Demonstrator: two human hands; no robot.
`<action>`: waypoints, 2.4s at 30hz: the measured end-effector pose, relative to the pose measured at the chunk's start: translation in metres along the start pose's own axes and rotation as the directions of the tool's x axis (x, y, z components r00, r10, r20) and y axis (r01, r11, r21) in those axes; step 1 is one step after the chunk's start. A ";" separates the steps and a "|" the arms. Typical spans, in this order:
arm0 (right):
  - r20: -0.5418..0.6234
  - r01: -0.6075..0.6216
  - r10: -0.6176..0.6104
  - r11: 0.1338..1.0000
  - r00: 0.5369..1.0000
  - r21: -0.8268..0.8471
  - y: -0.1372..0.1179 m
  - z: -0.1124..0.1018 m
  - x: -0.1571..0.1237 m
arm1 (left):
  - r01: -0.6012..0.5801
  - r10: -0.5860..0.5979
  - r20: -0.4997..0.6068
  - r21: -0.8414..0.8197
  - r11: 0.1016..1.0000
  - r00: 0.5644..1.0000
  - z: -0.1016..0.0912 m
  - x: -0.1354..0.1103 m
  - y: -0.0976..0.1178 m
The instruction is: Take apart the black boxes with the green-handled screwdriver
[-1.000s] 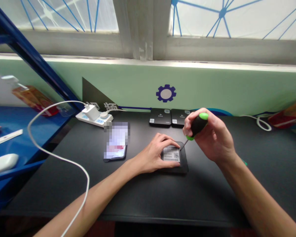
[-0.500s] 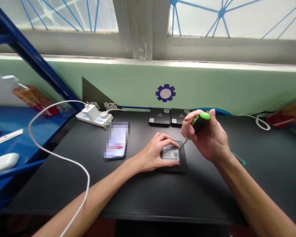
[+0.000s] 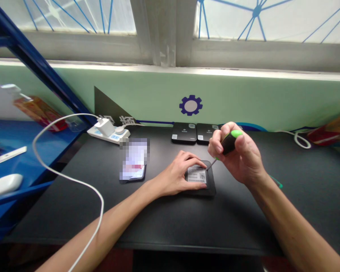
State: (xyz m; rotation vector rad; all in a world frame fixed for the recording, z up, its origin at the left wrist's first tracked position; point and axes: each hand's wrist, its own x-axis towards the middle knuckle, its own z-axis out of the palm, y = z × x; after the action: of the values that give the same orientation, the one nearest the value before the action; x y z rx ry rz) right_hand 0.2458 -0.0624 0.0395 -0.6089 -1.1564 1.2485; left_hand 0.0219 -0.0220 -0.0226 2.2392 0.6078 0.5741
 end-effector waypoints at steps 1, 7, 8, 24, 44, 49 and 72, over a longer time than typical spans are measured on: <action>-0.005 -0.001 0.001 1.000 1.000 -0.029 0.000 0.000 0.000 | 0.000 0.000 0.002 0.000 1.000 1.000 0.000 0.000 0.000; -0.019 -0.008 0.007 1.000 1.000 -0.025 0.002 -0.003 0.001 | 0.002 -0.002 -0.001 0.006 1.000 1.000 0.000 0.000 -0.001; -0.021 0.003 -0.003 1.000 1.000 -0.010 0.002 -0.003 0.001 | 0.001 -0.001 -0.002 0.004 1.000 1.000 0.000 0.000 -0.001; -0.103 0.053 -0.058 0.997 0.993 -0.052 0.011 0.001 0.003 | 0.013 -0.013 0.002 0.000 1.000 1.000 -0.001 0.000 0.001; -0.095 0.055 -0.053 0.998 0.994 0.022 -0.011 0.010 0.004 | 0.011 -0.011 0.002 0.000 1.000 1.000 -0.001 0.000 0.001; -0.114 0.061 -0.056 0.998 0.992 0.034 -0.014 0.009 0.005 | 0.006 -0.006 0.002 0.005 1.000 1.000 -0.001 0.000 0.002; -0.033 0.051 -0.052 0.998 0.998 -0.030 -0.001 -0.007 0.003 | 0.014 -0.014 0.001 0.030 0.999 1.000 -0.001 -0.002 0.004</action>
State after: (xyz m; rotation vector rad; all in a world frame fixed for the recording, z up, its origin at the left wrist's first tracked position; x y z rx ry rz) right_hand 0.2524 -0.0582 0.0391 -0.6156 -1.1575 1.1753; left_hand 0.0207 -0.0249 -0.0197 2.2617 0.6350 0.5595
